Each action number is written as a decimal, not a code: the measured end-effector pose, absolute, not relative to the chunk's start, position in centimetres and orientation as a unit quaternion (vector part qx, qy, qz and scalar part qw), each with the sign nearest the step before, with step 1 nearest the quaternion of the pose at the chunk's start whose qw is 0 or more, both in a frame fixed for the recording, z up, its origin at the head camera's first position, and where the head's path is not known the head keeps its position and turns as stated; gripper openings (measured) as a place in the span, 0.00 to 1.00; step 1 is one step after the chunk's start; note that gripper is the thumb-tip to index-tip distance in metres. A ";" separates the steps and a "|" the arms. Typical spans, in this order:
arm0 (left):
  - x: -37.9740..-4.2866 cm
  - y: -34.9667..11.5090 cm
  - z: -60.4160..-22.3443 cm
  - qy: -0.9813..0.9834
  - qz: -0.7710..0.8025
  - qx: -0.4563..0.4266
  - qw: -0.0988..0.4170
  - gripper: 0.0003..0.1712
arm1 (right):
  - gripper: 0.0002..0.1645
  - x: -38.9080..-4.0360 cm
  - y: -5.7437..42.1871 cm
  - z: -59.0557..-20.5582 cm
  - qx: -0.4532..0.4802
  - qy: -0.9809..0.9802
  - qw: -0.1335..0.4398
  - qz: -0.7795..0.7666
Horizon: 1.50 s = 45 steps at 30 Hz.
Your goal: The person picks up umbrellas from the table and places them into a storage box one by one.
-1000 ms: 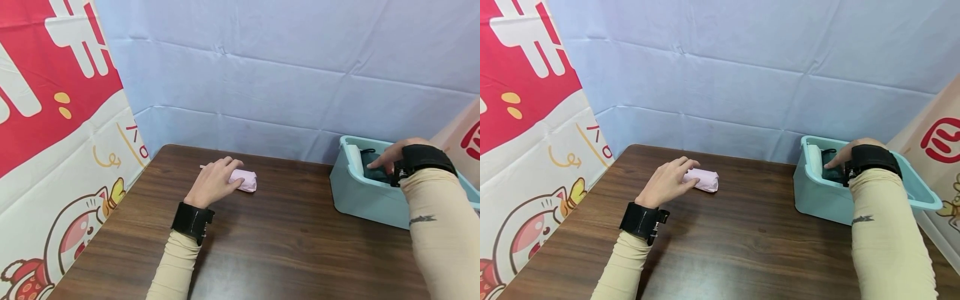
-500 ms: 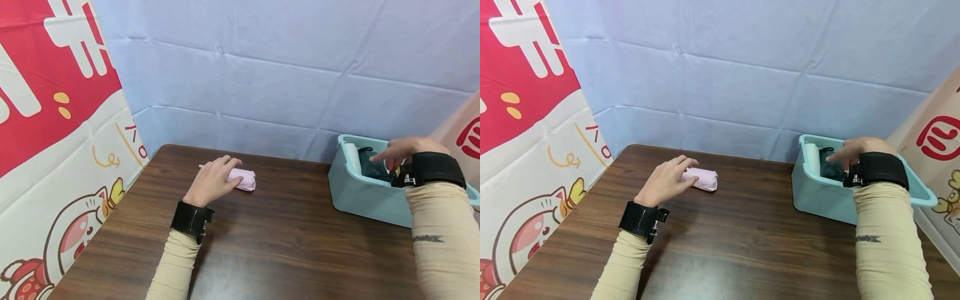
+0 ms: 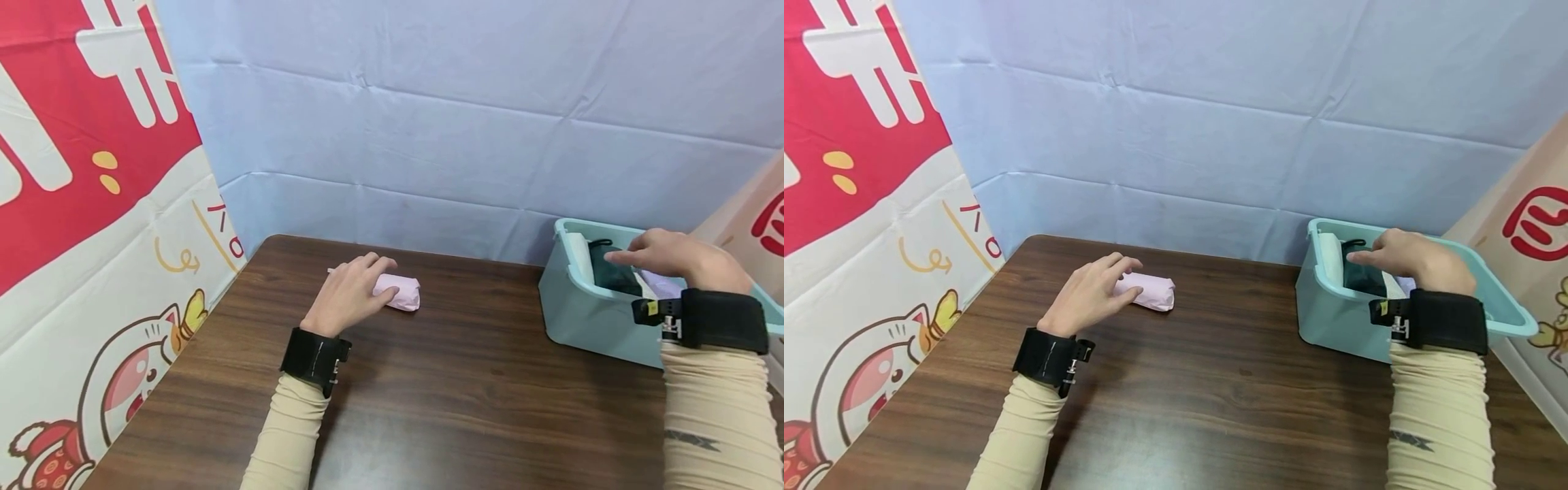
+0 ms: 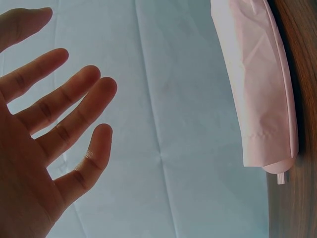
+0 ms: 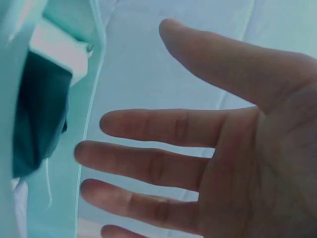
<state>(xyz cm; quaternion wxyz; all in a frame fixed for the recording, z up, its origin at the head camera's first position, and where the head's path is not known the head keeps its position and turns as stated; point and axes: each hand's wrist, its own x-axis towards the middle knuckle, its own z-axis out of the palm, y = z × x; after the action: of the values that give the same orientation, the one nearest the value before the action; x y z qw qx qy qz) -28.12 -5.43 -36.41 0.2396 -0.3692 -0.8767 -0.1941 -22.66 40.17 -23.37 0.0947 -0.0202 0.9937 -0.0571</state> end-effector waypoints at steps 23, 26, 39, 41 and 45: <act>-28.1 -5.8 -36.6 -0.885 -0.208 -0.345 0.232 0.17 | 0.37 -19.2 33.3 -30.2 -0.033 0.989 -0.109 -0.099; -28.1 -5.8 -36.6 -0.883 -0.212 -0.347 0.234 0.17 | 0.38 -19.1 32.2 -31.1 -0.035 0.984 -0.105 -0.143; -28.2 -5.5 -36.9 -0.883 -0.205 -0.355 0.229 0.18 | 0.37 -19.0 28.2 -32.5 -0.106 0.966 -0.143 -0.188; -28.2 -5.4 -36.9 -0.884 -0.202 -0.356 0.228 0.18 | 0.37 -19.1 27.5 -32.7 -0.114 0.966 -0.139 -0.184; -28.1 -5.3 -37.1 -0.887 -0.195 -0.351 0.226 0.17 | 0.37 -19.3 26.5 -32.9 -0.123 0.969 -0.117 -0.178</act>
<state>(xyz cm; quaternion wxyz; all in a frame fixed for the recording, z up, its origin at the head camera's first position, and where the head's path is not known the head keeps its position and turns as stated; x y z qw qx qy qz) -28.12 -5.34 -37.05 0.2263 -0.3512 -0.8873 -0.1955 -19.29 26.48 -32.89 -0.1165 -0.1234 0.9693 -0.1781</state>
